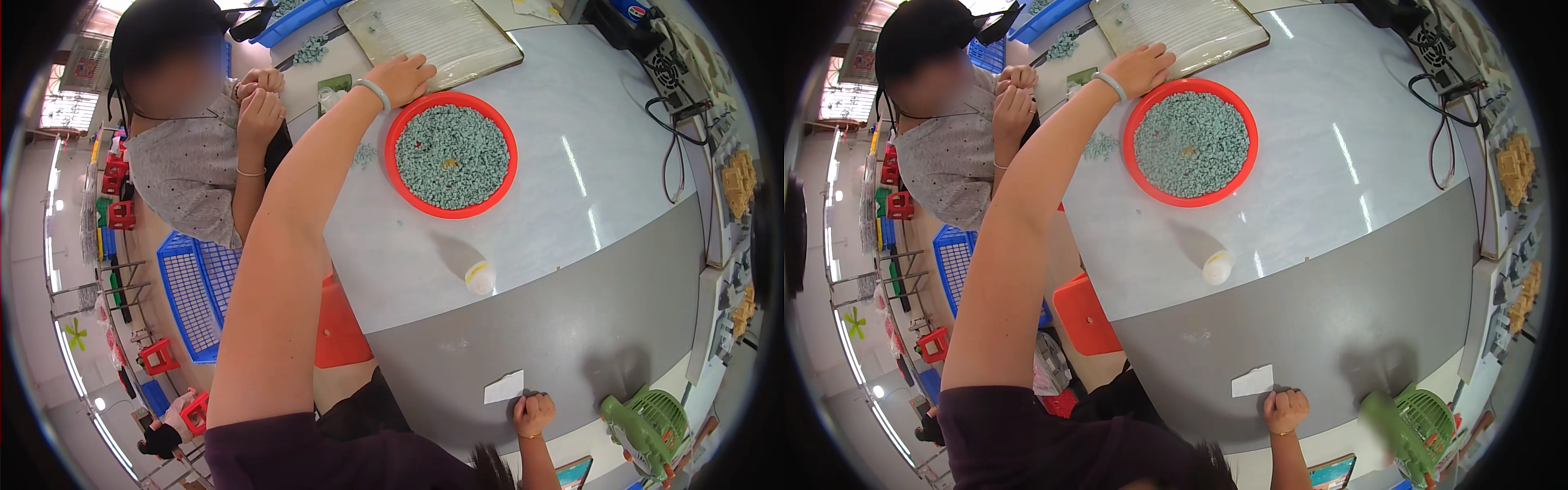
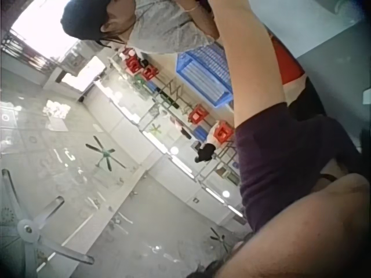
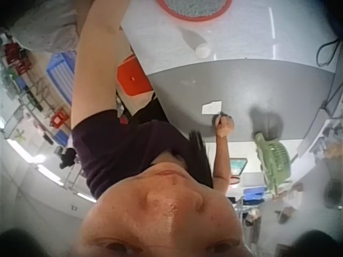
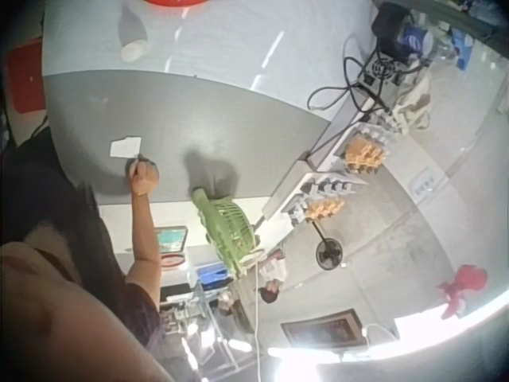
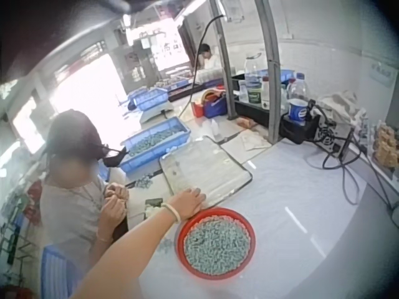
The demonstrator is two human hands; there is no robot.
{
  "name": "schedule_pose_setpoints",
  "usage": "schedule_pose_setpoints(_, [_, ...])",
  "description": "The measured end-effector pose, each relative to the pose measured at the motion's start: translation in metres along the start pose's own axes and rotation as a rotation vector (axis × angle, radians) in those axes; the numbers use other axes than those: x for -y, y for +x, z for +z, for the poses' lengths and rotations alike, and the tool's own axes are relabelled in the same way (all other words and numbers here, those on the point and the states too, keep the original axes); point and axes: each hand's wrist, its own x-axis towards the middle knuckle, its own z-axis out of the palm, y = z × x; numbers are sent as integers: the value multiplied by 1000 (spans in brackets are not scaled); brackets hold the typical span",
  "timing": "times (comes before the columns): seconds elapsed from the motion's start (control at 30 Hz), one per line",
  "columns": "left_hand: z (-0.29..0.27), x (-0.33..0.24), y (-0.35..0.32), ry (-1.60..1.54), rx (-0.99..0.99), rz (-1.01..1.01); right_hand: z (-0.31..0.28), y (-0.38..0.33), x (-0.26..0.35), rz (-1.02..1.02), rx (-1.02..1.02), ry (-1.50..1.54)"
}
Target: Applying glue to small green plastic components and assembling them at a factory workbench.
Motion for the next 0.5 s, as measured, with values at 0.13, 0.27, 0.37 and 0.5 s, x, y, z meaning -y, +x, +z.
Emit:
schedule_pose_setpoints(0.13, [4, -4, 1, 23, -38, -31, -1, -3, 0, 46, 41, 35])
schedule_pose_setpoints(0.27, [11, -7, -1, -28, -131, -158, -1, 1, 2, 43, 15, 34])
schedule_pose_setpoints(0.37, [14, -9, -3, -90, -235, -212, -1, 0, 0, 36, 22, 47])
schedule_pose_setpoints(0.5, [10, -12, -12, -140, -307, -261, 1, 0, 0, 27, 10, 50])
